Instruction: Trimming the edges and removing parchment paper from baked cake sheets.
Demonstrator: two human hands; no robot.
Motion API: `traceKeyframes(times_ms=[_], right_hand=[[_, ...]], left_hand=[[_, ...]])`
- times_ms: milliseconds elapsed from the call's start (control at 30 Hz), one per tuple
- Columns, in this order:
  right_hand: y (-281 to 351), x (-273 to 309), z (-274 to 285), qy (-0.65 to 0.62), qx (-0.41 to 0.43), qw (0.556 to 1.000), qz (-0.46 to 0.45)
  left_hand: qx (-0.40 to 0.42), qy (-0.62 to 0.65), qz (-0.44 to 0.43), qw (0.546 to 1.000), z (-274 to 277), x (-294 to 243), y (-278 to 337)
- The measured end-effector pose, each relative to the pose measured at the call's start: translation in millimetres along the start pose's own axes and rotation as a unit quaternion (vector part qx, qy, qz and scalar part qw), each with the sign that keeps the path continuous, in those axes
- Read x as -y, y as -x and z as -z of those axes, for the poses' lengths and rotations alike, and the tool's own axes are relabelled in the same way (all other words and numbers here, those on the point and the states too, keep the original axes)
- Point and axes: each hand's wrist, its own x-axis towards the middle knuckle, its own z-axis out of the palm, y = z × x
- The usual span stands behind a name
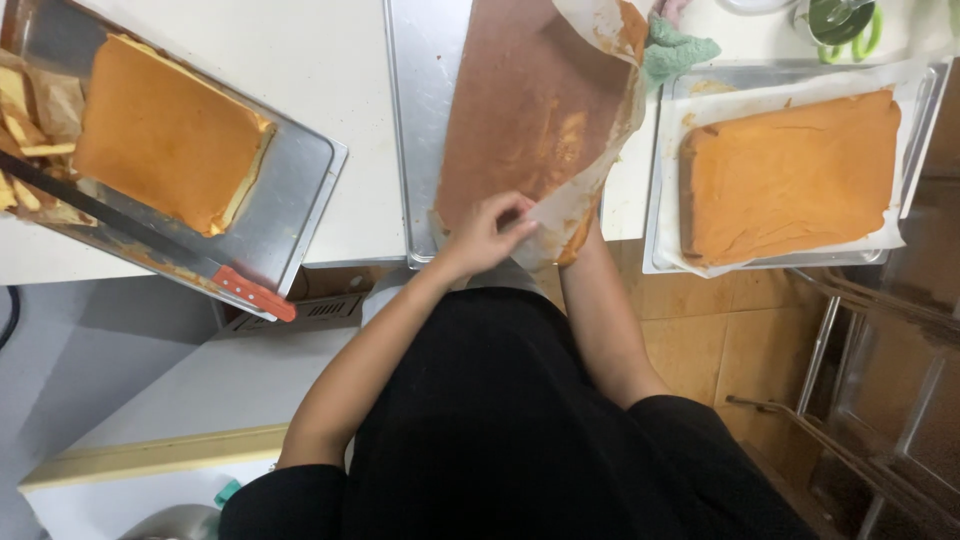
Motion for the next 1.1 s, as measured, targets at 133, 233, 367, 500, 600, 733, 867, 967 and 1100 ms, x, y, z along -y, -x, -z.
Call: traceKeyframes(times_ms=[133, 233, 367, 500, 600, 733, 867, 967, 1100], right_hand=[[-13, -12, 19, -0.052, -0.001, 0.999, -0.007], [-19, -18, 34, -0.092, -0.002, 0.996, -0.012], [11, -42, 124, -0.144, -0.004, 0.989, -0.018], [25, 40, -72, -0.245, 0.008, 0.970, -0.006], [11, 37, -58, -0.238, 0.065, 0.966, -0.081], [-32, 34, -3, -0.056, 0.060, 0.994, -0.073], [-12, 86, -48, 0.057, -0.016, 0.998, 0.008], [-10, 101, -72, 0.332, -0.091, 0.931, 0.119], [-17, 100, -87, 0.709, -0.197, 0.608, 0.299]], left_hand=[[-0.001, 0.074, -0.045, 0.996, 7, 40, -13], [-0.017, 0.060, -0.051, 0.997, 8, 72, -20], [0.012, 0.178, 0.006, 0.984, 5, 71, -15], [0.088, 0.183, 0.056, 0.978, -13, 34, 1], [0.014, -0.015, -0.067, 0.998, -16, 8, 5], [0.040, 0.028, -0.001, 0.999, -21, 13, 2], [-0.003, -0.197, -0.087, 0.976, -8, 48, -14], [-0.070, -0.405, -0.110, 0.905, 9, 55, -26], [-0.053, -0.513, -0.096, 0.851, 24, 61, -46]])
